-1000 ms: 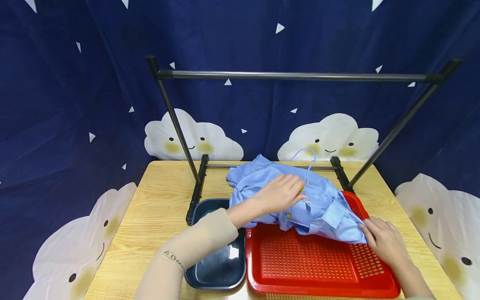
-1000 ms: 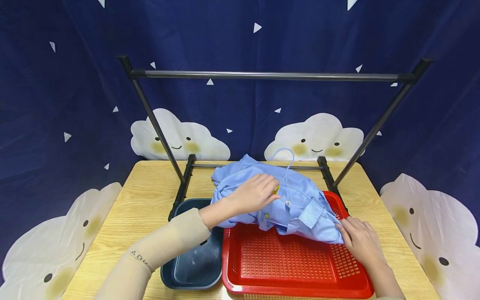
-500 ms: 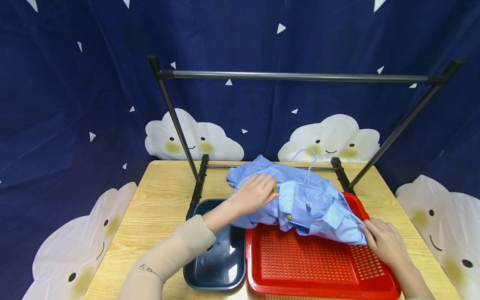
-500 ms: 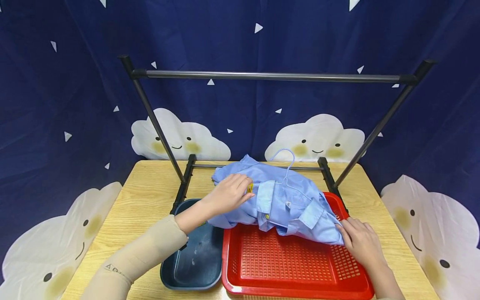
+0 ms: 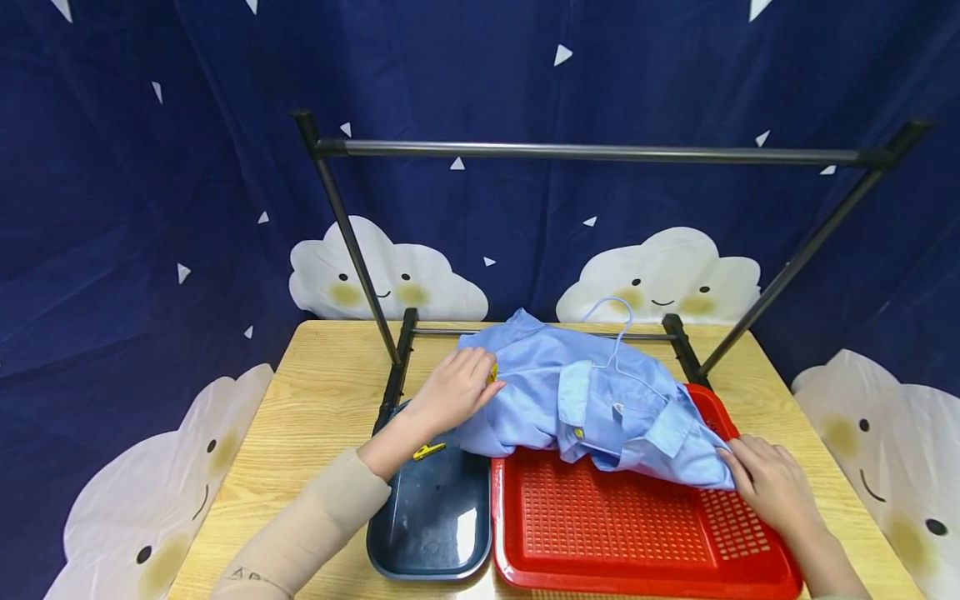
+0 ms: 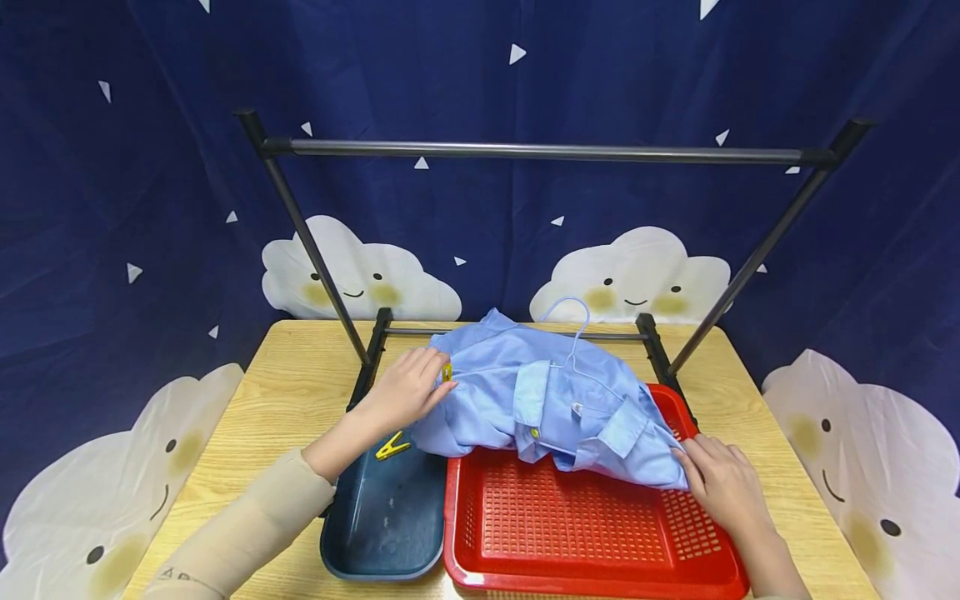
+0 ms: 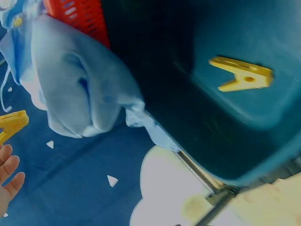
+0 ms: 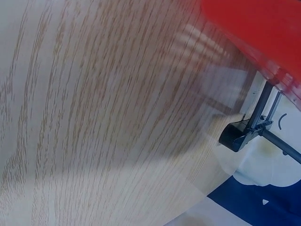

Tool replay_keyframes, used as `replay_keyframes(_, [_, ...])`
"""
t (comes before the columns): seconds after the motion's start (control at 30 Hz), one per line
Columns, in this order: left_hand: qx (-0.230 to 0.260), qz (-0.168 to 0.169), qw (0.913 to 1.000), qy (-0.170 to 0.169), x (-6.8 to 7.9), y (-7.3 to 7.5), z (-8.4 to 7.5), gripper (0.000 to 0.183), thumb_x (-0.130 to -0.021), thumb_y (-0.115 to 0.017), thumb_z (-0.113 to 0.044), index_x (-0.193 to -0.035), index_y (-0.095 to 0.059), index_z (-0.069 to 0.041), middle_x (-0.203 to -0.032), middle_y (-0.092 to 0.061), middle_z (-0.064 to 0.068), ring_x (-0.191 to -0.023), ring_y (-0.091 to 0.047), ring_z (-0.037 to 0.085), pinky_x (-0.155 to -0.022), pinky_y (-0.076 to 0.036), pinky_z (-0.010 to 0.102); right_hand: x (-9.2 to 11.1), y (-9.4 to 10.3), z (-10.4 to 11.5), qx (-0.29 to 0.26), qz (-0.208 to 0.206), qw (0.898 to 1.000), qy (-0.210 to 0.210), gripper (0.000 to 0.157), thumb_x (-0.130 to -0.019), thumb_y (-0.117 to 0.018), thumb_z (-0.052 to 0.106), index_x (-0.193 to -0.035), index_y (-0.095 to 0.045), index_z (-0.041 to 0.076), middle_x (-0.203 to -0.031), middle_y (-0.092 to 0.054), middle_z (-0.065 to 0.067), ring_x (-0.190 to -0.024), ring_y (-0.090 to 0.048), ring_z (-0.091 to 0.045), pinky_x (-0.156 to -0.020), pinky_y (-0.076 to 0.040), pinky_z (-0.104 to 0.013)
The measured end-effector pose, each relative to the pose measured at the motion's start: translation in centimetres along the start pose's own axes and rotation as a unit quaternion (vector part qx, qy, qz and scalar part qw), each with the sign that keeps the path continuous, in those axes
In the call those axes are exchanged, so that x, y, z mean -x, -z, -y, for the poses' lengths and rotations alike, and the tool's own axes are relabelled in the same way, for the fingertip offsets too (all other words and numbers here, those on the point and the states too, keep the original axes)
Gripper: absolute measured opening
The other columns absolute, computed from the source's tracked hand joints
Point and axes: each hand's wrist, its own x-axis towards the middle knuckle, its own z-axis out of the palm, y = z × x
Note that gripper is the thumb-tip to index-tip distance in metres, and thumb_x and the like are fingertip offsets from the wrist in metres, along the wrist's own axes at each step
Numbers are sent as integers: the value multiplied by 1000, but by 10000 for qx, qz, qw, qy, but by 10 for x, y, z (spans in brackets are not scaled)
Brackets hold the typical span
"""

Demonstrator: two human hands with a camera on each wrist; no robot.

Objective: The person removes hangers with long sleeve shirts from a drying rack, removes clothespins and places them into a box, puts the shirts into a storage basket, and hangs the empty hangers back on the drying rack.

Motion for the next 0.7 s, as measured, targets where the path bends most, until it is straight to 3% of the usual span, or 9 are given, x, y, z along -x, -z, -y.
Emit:
replay_keyframes(0.3, [-107, -41, 9994, 329, 34, -2, 17, 38, -97, -35, -36, -94, -51, -2, -85, -53, 8, -81, -52, 23, -74, -43, 35, 0, 0, 0, 40, 154, 9998, -91, 17, -85, -60, 16, -75, -47, 17, -73, -50, 2, -70, -50, -22, -65, -34, -38])
replay_keyframes(0.53, [213, 120, 9958, 878, 63, -5, 19, 31, -85, -61, -28, -98, -54, -1, -90, -57, 11, -84, -55, 26, -73, -45, 37, 1, 0, 1, 43, 175, 9998, -118, 17, -84, -61, 15, -75, -47, 18, -73, -50, 2, -69, -49, -22, -64, -33, -37])
replay_keyframes(0.7, [268, 435, 9915, 1200, 88, -8, 13, 31, -85, -61, -28, -97, -54, -1, -87, -56, 9, -79, -55, 24, -66, -44, 35, 0, 1, 1, 50, 169, 9998, -93, 17, -84, -61, 15, -75, -47, 17, -73, -49, 2, -69, -49, -22, -63, -33, -37])
